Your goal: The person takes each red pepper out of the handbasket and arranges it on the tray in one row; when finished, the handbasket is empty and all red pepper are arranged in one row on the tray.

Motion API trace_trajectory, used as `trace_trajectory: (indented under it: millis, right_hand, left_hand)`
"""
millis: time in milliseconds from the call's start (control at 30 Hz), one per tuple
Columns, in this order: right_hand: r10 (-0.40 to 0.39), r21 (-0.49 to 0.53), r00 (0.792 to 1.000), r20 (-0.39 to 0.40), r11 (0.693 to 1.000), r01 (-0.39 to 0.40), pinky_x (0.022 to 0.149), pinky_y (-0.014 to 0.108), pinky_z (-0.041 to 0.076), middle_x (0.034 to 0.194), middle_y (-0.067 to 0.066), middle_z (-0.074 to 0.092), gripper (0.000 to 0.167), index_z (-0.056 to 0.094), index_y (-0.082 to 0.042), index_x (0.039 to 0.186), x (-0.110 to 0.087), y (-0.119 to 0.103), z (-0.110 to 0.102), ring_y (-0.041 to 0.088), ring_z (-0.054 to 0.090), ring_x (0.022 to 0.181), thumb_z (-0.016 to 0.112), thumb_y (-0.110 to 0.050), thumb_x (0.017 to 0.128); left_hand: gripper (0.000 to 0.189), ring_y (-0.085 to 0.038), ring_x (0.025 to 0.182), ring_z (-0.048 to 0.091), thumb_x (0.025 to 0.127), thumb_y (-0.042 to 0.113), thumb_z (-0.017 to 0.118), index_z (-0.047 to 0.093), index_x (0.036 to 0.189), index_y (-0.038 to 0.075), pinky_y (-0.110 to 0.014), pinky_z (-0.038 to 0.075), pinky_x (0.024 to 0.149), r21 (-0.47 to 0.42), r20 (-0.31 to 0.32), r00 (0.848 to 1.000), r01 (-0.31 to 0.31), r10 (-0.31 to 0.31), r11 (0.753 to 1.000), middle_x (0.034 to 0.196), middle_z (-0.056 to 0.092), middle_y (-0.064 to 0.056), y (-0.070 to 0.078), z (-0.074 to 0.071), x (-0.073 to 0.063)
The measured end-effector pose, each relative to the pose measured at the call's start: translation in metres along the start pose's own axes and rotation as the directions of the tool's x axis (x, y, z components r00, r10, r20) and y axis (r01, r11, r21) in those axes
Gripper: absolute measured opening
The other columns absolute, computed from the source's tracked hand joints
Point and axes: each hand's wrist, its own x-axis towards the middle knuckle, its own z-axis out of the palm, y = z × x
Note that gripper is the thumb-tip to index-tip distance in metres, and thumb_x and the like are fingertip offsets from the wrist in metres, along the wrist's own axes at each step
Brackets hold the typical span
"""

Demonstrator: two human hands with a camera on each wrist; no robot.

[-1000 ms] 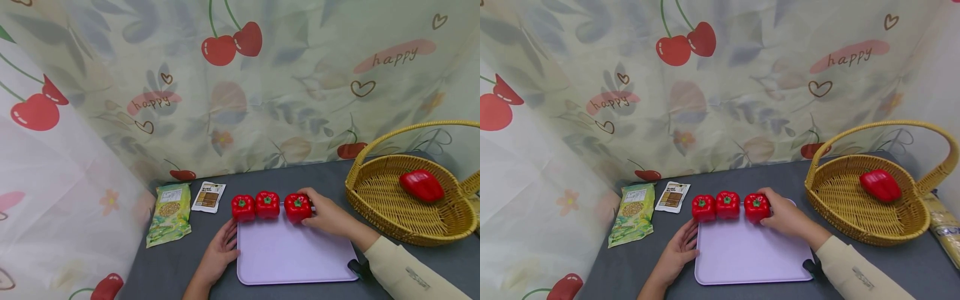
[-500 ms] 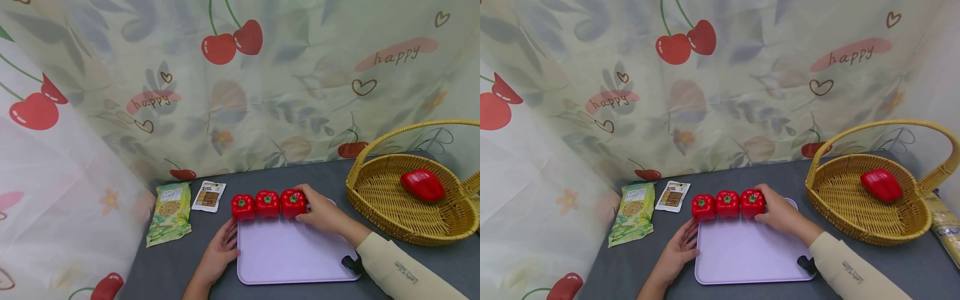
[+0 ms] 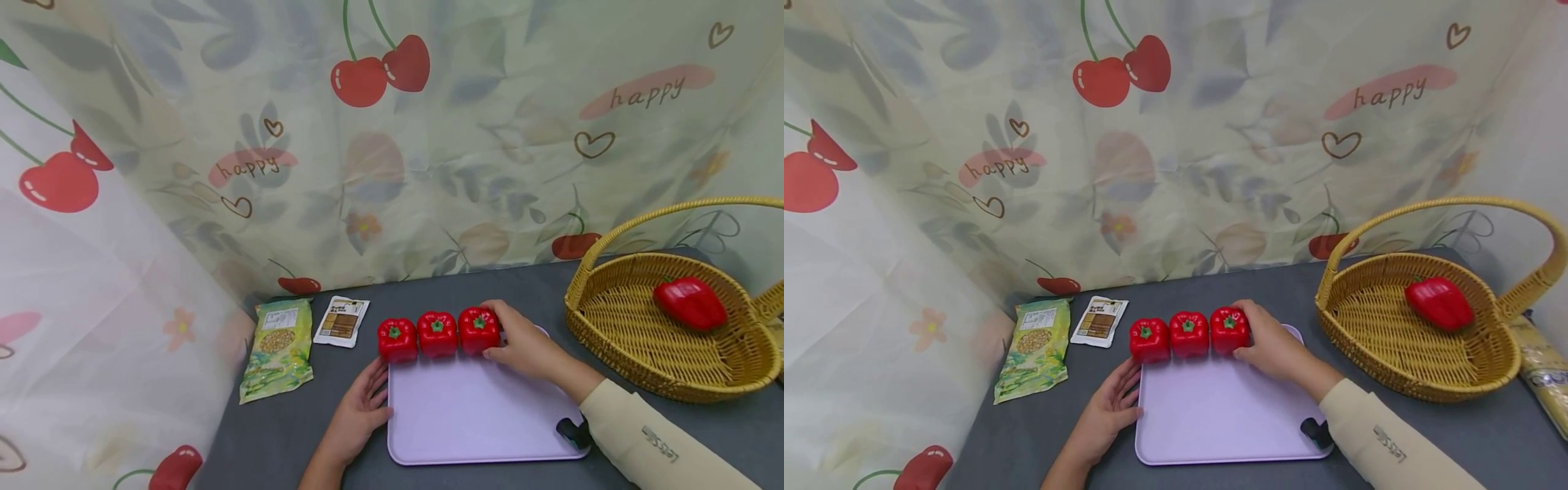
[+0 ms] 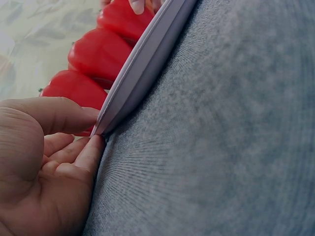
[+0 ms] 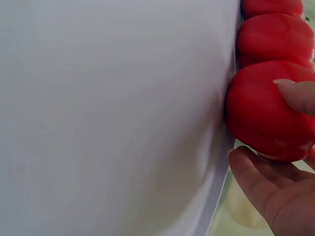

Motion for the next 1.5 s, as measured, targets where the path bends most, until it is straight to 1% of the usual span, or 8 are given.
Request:
trace_trajectory:
  millis: [333, 600, 800, 933, 1100, 1300, 1400, 1500]
  right_hand:
    - [-0.016, -0.014, 1.0, -0.008, 1.0, 0.016, 0.11, 0.065, 0.049, 0.147, 0.025, 0.055, 0.077, 0.043, 0.002, 0.152, 0.002, 0.0, 0.001, 0.047, 0.053, 0.137, 0.087, -0.003, 0.089]
    - [-0.015, 0.013, 1.0, 0.014, 1.0, 0.015, 0.107, 0.063, 0.052, 0.153, 0.029, 0.048, 0.087, 0.039, 0.002, 0.158, 0.001, 0.001, -0.002, 0.048, 0.052, 0.138, 0.09, -0.009, 0.088]
    - [-0.025, 0.059, 1.0, 0.002, 0.998, 0.025, 0.102, 0.062, 0.055, 0.157, 0.029, 0.044, 0.088, 0.036, -0.002, 0.162, -0.006, -0.003, -0.015, 0.048, 0.055, 0.136, 0.087, -0.019, 0.094]
    - [-0.046, 0.073, 0.999, -0.017, 0.996, 0.047, 0.103, 0.064, 0.054, 0.155, 0.025, 0.047, 0.085, 0.036, -0.004, 0.163, -0.012, -0.006, -0.027, 0.051, 0.054, 0.136, 0.085, -0.025, 0.097]
    - [-0.057, 0.082, 0.997, -0.046, 0.995, 0.061, 0.102, 0.064, 0.055, 0.154, 0.022, 0.048, 0.081, 0.037, -0.005, 0.163, -0.021, -0.008, -0.042, 0.049, 0.055, 0.136, 0.083, -0.027, 0.099]
    - [-0.09, 0.082, 0.99, -0.11, 0.992, 0.099, 0.1, 0.064, 0.057, 0.15, 0.021, 0.053, 0.075, 0.041, -0.004, 0.161, -0.03, -0.008, -0.057, 0.047, 0.058, 0.132, 0.081, -0.025, 0.101]
    - [-0.109, 0.081, 0.984, -0.138, 0.989, 0.121, 0.098, 0.056, 0.059, 0.148, 0.02, 0.055, 0.071, 0.042, -0.004, 0.16, -0.036, -0.009, -0.064, 0.046, 0.061, 0.129, 0.079, -0.023, 0.102]
    - [-0.121, 0.08, 0.979, -0.164, 0.988, 0.135, 0.096, 0.038, 0.06, 0.146, 0.018, 0.057, 0.068, 0.043, -0.004, 0.16, -0.04, -0.008, -0.071, 0.043, 0.063, 0.127, 0.077, -0.02, 0.104]
  left_hand:
    - [0.091, -0.043, 0.161, 0.023, 0.088, -0.022, 0.063, 0.023, 0.168, -0.008, -0.041, 0.032, 0.123, 0.001, 0.004, 1.0, -0.008, 0.008, 1.0, 0.173, 0.024, -0.03, 0.001, 0.001, 0.0]
    - [0.091, -0.044, 0.16, 0.023, 0.087, -0.023, 0.063, 0.023, 0.168, -0.009, -0.041, 0.033, 0.123, 0.007, 0.005, 1.0, -0.016, 0.016, 1.0, 0.173, 0.025, -0.03, 0.0, 0.0, 0.0]
    - [0.091, -0.044, 0.16, 0.024, 0.087, -0.023, 0.063, 0.024, 0.168, -0.009, -0.041, 0.033, 0.123, 0.006, 0.003, 1.0, -0.019, 0.019, 1.0, 0.173, 0.025, -0.031, 0.0, 0.0, 0.0]
    - [0.091, -0.044, 0.16, 0.024, 0.087, -0.023, 0.063, 0.024, 0.168, -0.009, -0.041, 0.034, 0.123, 0.0, 0.004, 1.0, -0.017, 0.017, 1.0, 0.173, 0.025, -0.03, 0.001, 0.001, 0.0]
    - [0.091, -0.044, 0.16, 0.024, 0.087, -0.023, 0.063, 0.024, 0.168, -0.008, -0.041, 0.033, 0.123, 0.005, 0.004, 1.0, -0.012, 0.012, 1.0, 0.173, 0.025, -0.03, 0.001, 0.001, 0.0]
    - [0.091, -0.044, 0.16, 0.024, 0.087, -0.023, 0.063, 0.024, 0.168, -0.008, -0.04, 0.034, 0.123, 0.005, 0.003, 1.0, -0.014, 0.014, 1.0, 0.173, 0.025, -0.03, 0.0, 0.0, 0.0]
    - [0.091, -0.044, 0.16, 0.024, 0.087, -0.023, 0.063, 0.024, 0.168, -0.008, -0.04, 0.034, 0.123, 0.005, 0.001, 1.0, -0.015, 0.015, 1.0, 0.173, 0.025, -0.03, 0.0, 0.0, 0.0]
    - [0.091, -0.044, 0.16, 0.024, 0.087, -0.024, 0.063, 0.024, 0.168, -0.008, -0.04, 0.034, 0.123, 0.003, 0.001, 1.0, -0.018, 0.018, 1.0, 0.173, 0.025, -0.03, -0.001, 0.0, 0.0]
